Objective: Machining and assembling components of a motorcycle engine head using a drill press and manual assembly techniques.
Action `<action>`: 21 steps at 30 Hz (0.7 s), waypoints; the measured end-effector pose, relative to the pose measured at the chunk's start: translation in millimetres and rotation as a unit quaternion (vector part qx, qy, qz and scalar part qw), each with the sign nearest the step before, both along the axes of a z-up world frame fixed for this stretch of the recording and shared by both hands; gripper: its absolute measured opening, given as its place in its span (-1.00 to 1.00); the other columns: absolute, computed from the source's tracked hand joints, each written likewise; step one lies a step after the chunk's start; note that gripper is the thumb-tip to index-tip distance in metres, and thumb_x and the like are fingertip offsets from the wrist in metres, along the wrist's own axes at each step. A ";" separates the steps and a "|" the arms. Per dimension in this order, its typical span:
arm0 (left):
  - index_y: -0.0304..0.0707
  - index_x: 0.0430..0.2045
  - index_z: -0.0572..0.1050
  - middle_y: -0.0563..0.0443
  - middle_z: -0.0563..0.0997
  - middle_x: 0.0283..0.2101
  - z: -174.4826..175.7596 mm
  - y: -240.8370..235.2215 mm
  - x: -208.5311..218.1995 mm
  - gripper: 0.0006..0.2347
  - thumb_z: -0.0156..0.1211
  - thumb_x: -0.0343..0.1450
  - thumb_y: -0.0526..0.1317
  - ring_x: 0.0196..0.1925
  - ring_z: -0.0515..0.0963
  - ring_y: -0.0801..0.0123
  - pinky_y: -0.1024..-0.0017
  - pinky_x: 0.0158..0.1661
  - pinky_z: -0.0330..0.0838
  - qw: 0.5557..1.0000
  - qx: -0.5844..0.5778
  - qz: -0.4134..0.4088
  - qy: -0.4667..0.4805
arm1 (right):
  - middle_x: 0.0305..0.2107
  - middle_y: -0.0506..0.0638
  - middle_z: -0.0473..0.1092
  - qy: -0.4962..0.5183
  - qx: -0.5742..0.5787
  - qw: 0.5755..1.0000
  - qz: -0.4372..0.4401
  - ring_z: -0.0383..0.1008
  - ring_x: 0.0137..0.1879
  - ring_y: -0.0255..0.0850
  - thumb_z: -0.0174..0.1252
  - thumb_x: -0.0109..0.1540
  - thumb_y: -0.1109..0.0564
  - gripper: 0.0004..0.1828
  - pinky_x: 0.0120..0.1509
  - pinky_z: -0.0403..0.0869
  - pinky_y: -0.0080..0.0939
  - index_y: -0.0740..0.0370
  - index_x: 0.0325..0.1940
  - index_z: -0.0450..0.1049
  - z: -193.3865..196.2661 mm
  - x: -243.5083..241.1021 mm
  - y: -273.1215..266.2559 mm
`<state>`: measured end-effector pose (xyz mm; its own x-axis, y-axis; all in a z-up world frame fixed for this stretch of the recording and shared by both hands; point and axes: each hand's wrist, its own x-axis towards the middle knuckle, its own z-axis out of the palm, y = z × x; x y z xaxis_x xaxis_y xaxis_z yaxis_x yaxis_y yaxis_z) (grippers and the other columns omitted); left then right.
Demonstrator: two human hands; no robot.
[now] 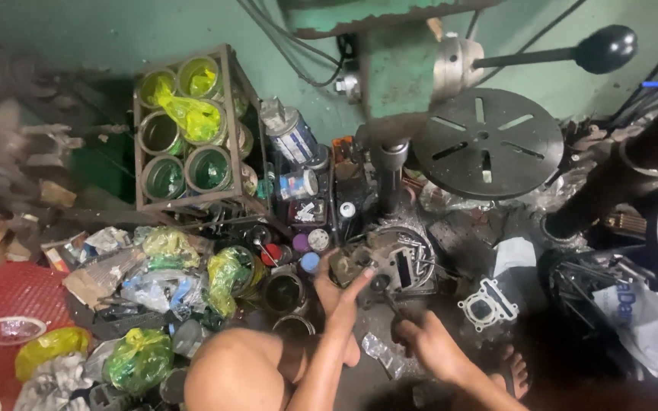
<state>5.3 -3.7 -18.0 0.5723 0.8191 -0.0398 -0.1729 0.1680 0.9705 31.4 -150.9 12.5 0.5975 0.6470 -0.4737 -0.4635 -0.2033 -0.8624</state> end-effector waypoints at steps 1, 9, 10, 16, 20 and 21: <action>-0.25 -0.33 0.41 -0.04 0.56 -0.38 -0.2 -0.5 0.1 -0.55 0.39 -0.06 -0.23 -0.31 0.52 0.32 0.51 -0.24 0.35 0.999 0.029 0.012 0.025 | -0.70 0.04 0.25 -0.107 -0.074 0.991 0.032 0.21 -0.54 -0.19 -0.11 -0.03 0.23 -0.86 -0.43 0.25 -0.22 0.31 -0.67 0.28 -1.8 -0.4 0.3; -0.29 -0.36 0.43 -0.09 0.60 -0.34 -18.6 -1.7 5.9 -0.54 0.43 -0.09 -0.26 -0.22 0.55 0.22 0.41 -0.14 0.39 0.998 -0.054 0.010 0.002 | -0.58 0.04 0.10 0.358 0.212 0.909 0.002 0.10 -0.49 -0.15 -0.12 -0.01 0.08 -0.83 -0.42 0.19 -0.18 0.20 -0.57 0.09 -17.3 -2.1 -11.0; -0.25 -0.35 0.42 -0.04 0.55 -0.31 -15.1 -1.0 6.7 -0.54 0.43 -0.08 -0.24 -0.20 0.50 0.27 0.42 -0.10 0.31 1.000 -0.008 0.026 0.015 | -0.53 0.02 0.21 0.006 -0.007 0.997 0.077 0.23 -0.45 -0.16 -0.12 0.04 0.08 -0.86 -0.34 0.26 -0.15 0.19 -0.52 0.21 -24.6 -2.7 -13.0; -0.29 -0.39 0.42 -0.10 0.54 -0.30 -0.2 45.7 14.2 -0.66 0.31 0.01 -0.32 -0.27 0.51 0.26 0.37 -0.26 0.39 0.971 -0.102 0.215 0.024 | -0.50 -0.16 0.44 -0.184 -0.409 0.887 0.114 0.45 -0.24 -0.36 -0.13 0.01 -0.01 -0.83 -0.11 0.20 -0.26 0.04 -0.57 0.34 -47.6 -12.2 -50.9; -0.46 -0.28 0.44 -0.20 0.55 -0.25 -9.4 43.9 8.3 -0.56 0.27 -0.06 -0.42 -0.28 0.52 0.22 0.36 -0.26 0.42 0.966 -0.180 0.184 0.003 | -0.53 0.21 0.43 -0.261 -0.407 0.863 0.148 0.44 -0.30 0.07 -0.07 0.00 -0.07 -0.63 -0.16 0.35 -0.11 0.31 -0.60 0.42 -206.2 13.3 -48.3; -0.46 -0.28 0.44 -0.20 0.55 -0.25 -14.2 39.5 6.5 -0.56 0.27 -0.06 -0.42 -0.28 0.52 0.22 0.36 -0.26 0.42 0.967 -0.177 0.184 0.001 | -0.53 0.21 0.43 -0.263 -0.403 0.864 0.147 0.44 -0.30 0.07 -0.07 0.00 -0.07 -0.63 -0.16 0.35 -0.11 0.31 -0.60 0.42 -241.7 14.0 -44.4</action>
<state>11.8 35.8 -32.1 0.2442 0.9024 -0.3549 -0.2825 0.4163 0.8642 45.4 -195.3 -229.2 0.7330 0.3940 -0.5545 0.1236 -0.8787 -0.4611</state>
